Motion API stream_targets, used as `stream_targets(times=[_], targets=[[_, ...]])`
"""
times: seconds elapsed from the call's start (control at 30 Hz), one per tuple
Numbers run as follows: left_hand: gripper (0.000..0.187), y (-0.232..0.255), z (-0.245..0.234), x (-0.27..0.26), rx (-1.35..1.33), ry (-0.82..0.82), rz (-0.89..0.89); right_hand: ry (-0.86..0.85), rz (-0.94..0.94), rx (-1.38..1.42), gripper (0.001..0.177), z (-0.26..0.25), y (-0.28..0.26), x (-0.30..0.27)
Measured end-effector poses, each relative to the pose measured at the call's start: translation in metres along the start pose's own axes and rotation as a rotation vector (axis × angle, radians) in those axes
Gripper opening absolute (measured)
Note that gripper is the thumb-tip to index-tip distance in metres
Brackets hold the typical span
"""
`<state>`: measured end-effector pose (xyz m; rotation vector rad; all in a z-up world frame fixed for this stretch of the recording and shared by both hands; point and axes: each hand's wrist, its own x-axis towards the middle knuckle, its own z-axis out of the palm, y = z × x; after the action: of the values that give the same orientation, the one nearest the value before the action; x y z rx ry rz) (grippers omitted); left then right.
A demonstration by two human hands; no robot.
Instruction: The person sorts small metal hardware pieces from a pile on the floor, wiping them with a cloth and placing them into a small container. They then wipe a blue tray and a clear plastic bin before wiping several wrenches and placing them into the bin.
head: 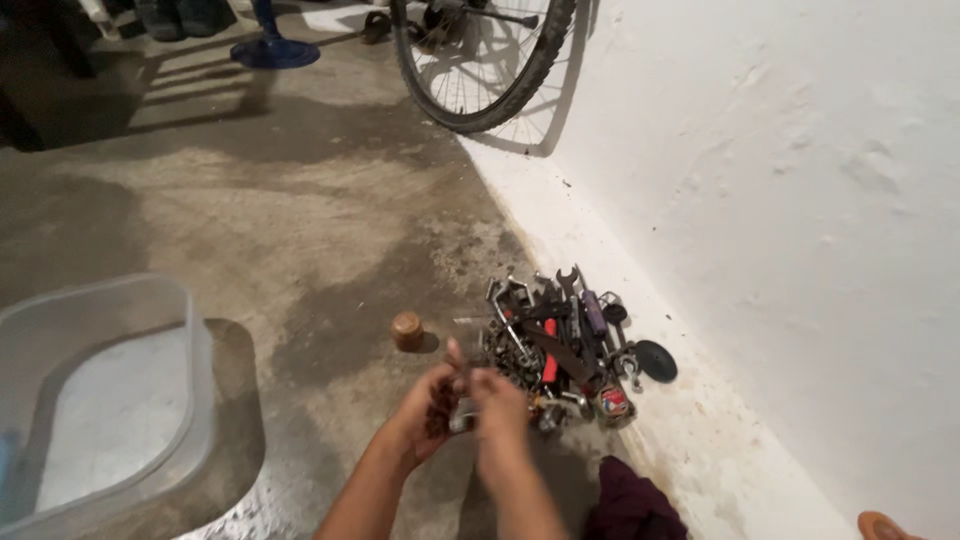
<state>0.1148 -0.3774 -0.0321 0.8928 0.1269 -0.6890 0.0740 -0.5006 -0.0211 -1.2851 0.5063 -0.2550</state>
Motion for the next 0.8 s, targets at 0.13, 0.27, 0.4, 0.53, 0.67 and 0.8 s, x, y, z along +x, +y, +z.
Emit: stream_targets(times=[0.13, 0.27, 0.4, 0.53, 0.67, 0.8], targets=[[0.054, -0.002, -0.013, -0.028, -0.360, 0.010, 0.211, 0.520, -0.546, -0.904, 0.025, -0.005, 0.011, -0.047], [0.058, 0.009, -0.039, -0.050, -0.711, -0.103, 0.201, 1.010, -0.237, -1.307, 0.057, -0.113, 0.003, -0.059], [0.066, 0.014, -0.057, -0.063, -0.801, -0.309, 0.228, 0.783, -0.201, -1.115, 0.047, -0.151, 0.001, -0.069], [0.061, 0.028, -0.046, -0.068, -0.791, -0.167, 0.333, 0.561, -0.779, -0.619, 0.043, -0.054, -0.036, -0.076], [0.043, 0.058, -0.020, -0.085, -0.884, -0.345, 0.470, 0.101, -0.624, -0.671, 0.036, 0.086, -0.087, -0.108], [0.054, 0.081, 0.009, -0.112, -0.611, -0.542, 0.511, -0.175, -0.675, -1.126, 0.045, 0.156, -0.105, -0.130]])
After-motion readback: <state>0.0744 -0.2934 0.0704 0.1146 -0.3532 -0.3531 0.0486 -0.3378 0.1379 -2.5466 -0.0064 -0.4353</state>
